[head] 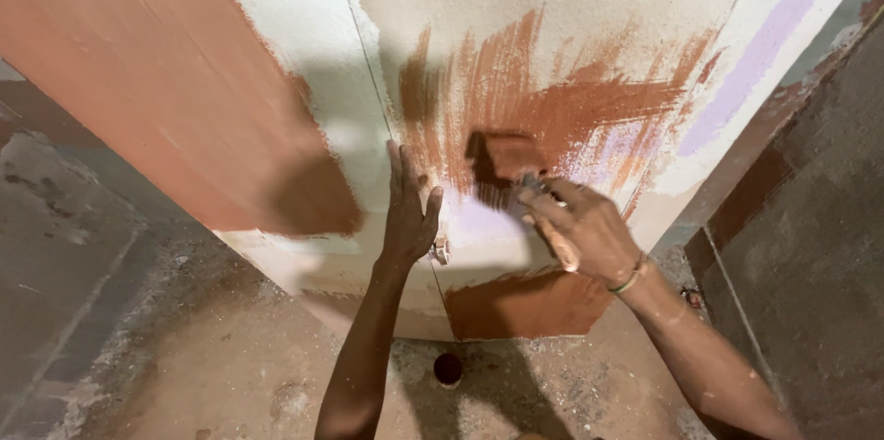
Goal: The person paints the doors of a low cabinet with reddish-brown paint using a paintbrush, dipping the brush into a small paint can on the floor and brushing the paint across the cabinet surfaces, steadying the doors with the other hand while covering unpainted areas.
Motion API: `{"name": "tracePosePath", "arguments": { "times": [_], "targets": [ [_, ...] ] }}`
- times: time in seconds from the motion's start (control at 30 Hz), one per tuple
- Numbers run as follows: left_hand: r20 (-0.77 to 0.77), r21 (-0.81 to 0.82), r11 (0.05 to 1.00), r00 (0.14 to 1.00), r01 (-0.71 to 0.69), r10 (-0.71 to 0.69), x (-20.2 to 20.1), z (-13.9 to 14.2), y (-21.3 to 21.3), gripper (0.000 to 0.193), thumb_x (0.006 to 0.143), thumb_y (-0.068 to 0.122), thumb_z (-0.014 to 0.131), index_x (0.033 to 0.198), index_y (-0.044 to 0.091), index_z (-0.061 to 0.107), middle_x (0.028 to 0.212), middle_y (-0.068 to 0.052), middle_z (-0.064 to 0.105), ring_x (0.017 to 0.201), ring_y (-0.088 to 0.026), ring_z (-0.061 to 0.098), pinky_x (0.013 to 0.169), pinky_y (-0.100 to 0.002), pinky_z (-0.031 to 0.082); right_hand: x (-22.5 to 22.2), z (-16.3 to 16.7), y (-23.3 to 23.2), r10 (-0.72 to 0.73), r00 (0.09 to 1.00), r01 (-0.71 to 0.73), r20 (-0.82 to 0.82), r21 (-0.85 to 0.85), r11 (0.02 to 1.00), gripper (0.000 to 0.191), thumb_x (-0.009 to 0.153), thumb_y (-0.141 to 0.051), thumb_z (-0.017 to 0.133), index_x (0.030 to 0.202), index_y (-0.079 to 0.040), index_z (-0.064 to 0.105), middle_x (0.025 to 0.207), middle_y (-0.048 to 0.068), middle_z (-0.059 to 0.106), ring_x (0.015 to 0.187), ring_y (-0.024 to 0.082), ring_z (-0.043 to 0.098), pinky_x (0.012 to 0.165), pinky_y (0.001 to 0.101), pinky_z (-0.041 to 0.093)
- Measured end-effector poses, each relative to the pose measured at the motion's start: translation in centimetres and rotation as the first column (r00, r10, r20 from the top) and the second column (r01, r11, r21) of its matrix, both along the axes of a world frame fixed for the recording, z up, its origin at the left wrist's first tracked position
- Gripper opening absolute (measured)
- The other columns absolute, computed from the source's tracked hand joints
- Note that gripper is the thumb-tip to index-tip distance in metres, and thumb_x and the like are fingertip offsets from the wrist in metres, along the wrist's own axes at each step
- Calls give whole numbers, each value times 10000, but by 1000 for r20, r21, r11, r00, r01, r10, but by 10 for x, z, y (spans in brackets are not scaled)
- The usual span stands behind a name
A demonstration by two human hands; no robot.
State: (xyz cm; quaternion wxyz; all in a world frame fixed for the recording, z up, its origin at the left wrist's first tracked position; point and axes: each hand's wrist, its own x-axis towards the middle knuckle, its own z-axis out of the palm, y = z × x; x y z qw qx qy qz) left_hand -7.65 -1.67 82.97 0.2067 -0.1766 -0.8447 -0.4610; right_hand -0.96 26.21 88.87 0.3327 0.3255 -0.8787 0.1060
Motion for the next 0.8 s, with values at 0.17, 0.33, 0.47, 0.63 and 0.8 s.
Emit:
{"name": "tracePosePath", "arguments": {
  "times": [0.17,0.33,0.47,0.63,0.8],
  "targets": [
    [-28,128,991,999,26,-23,1,3,-6,793,1047,414,404,1612,118,-68,1713,-167,-72,1370,-392,521,1095,-443,479,15,31,-12,20,953,-45,-304,-75,996,409,947,-244,694,1342,-216,591,1133,165,657,762,258,684,583,320,561],
    [-93,140,985,991,104,-91,1,1,-17,752,1088,350,363,1631,78,-80,1727,-191,-29,1561,-405,240,1256,-449,282,-15,-59,-45,21,986,10,-167,184,983,428,901,-224,668,1317,-250,572,1252,205,697,565,166,627,657,350,608],
    [-21,78,989,992,122,-121,-1,3,-25,756,1076,346,345,1607,63,-113,1707,-213,-59,1585,-375,75,1274,-438,156,-16,-134,-69,-71,779,-89,623,221,971,418,1002,-245,563,1414,-203,512,958,150,712,492,151,609,392,247,501],
    [19,53,984,985,171,-172,-3,5,-32,743,1085,373,311,1601,66,-127,1702,-220,-74,1584,-361,18,1274,-433,113,-23,-107,-71,60,859,-134,509,110,985,216,1073,-198,522,1269,-182,610,1012,121,707,476,128,582,419,223,472],
    [54,75,982,983,172,-177,-4,5,-36,731,1073,395,279,1610,68,-93,1702,-209,-55,1578,-355,47,1269,-422,131,-37,-13,-69,251,929,-307,-273,-185,934,337,1036,-177,626,1369,-140,581,1004,111,726,593,134,617,398,182,468]
  ]
}}
